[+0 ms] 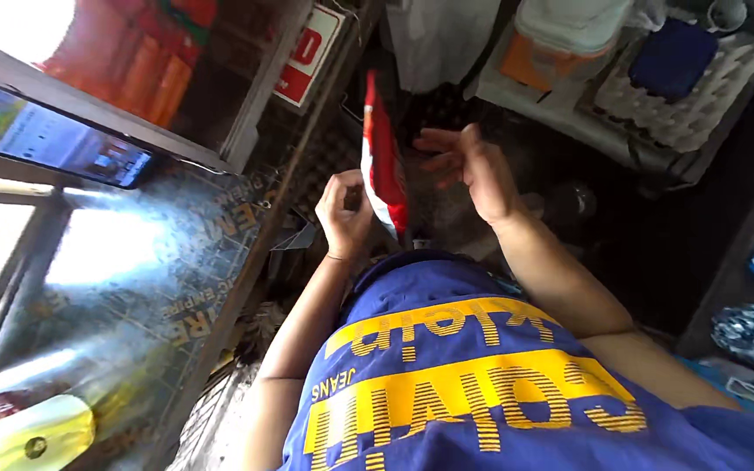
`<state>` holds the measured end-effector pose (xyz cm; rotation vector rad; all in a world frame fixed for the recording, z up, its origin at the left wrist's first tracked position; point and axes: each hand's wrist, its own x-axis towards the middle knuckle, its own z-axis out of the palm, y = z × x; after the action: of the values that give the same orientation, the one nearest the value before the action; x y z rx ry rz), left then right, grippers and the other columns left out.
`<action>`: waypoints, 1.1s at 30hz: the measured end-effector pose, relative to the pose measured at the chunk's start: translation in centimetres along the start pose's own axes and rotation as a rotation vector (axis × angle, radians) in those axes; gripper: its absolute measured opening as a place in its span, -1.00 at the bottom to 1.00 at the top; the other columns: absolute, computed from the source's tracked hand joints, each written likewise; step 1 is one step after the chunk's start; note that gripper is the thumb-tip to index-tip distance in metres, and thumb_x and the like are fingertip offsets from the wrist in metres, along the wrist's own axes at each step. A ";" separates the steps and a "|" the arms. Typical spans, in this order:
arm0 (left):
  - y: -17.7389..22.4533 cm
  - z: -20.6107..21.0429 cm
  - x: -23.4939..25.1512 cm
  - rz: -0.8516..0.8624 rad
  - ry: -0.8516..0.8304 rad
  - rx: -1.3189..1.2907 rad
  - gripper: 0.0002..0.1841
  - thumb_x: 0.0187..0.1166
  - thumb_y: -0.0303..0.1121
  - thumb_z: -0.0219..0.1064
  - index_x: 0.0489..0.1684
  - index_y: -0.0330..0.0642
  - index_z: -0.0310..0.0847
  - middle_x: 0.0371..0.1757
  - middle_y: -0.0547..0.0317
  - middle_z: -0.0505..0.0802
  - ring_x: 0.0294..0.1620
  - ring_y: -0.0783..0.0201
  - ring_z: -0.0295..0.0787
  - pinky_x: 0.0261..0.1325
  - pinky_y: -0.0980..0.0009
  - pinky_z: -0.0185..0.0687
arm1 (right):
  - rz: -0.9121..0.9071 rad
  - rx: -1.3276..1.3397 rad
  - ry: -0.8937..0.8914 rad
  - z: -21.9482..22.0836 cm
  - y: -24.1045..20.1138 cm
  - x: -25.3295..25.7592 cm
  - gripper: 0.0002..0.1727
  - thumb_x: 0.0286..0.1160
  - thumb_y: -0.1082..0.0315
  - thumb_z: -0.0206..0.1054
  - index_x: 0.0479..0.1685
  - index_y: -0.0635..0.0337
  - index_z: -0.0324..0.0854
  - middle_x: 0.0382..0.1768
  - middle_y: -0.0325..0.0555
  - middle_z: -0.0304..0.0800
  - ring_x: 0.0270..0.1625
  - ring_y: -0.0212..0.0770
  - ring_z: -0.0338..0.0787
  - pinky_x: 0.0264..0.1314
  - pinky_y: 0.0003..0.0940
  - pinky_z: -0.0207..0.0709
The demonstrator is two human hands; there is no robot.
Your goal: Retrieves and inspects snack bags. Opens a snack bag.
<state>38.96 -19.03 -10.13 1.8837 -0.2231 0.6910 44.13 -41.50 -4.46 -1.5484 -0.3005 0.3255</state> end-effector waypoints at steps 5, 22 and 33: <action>1.0 -0.1 0.5 -0.256 0.073 -0.312 -0.68 0.40 -0.68 0.34 0.12 -0.35 0.55 -0.08 0.38 0.90 -0.03 0.52 0.85 0.17 0.40 0.81 | -0.284 -0.284 0.009 2.6 3.0 0.9 -0.29 0.81 -0.10 0.01 0.61 0.35 0.46 0.68 0.13 0.44 0.74 -0.07 0.41 0.78 -0.09 0.27; 1.3 -0.4 2.1 -0.253 0.132 -0.426 -0.66 0.35 -0.69 0.38 0.00 -0.09 0.58 -0.13 0.54 0.91 -0.05 0.58 0.84 0.12 0.44 0.81 | -0.175 -0.116 0.143 3.6 5.7 0.3 0.04 0.62 -0.32 0.15 0.77 0.46 0.08 0.76 0.26 0.21 0.73 -0.08 0.38 0.69 -0.17 0.40; 2.3 -0.5 2.1 -0.252 0.157 -0.464 -0.60 0.26 -0.69 0.47 -0.08 0.06 0.64 -0.14 0.56 0.91 -0.04 0.57 0.84 0.14 0.44 0.80 | 0.474 0.728 0.025 3.0 5.2 -0.8 -0.72 0.78 0.42 0.05 0.35 0.02 0.43 -0.08 -0.27 0.82 -0.10 -0.36 0.84 0.05 -0.39 0.76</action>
<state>39.43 -19.17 -7.02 1.3777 -0.0371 0.5550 42.21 -39.09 -9.60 -0.8813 0.2044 0.6981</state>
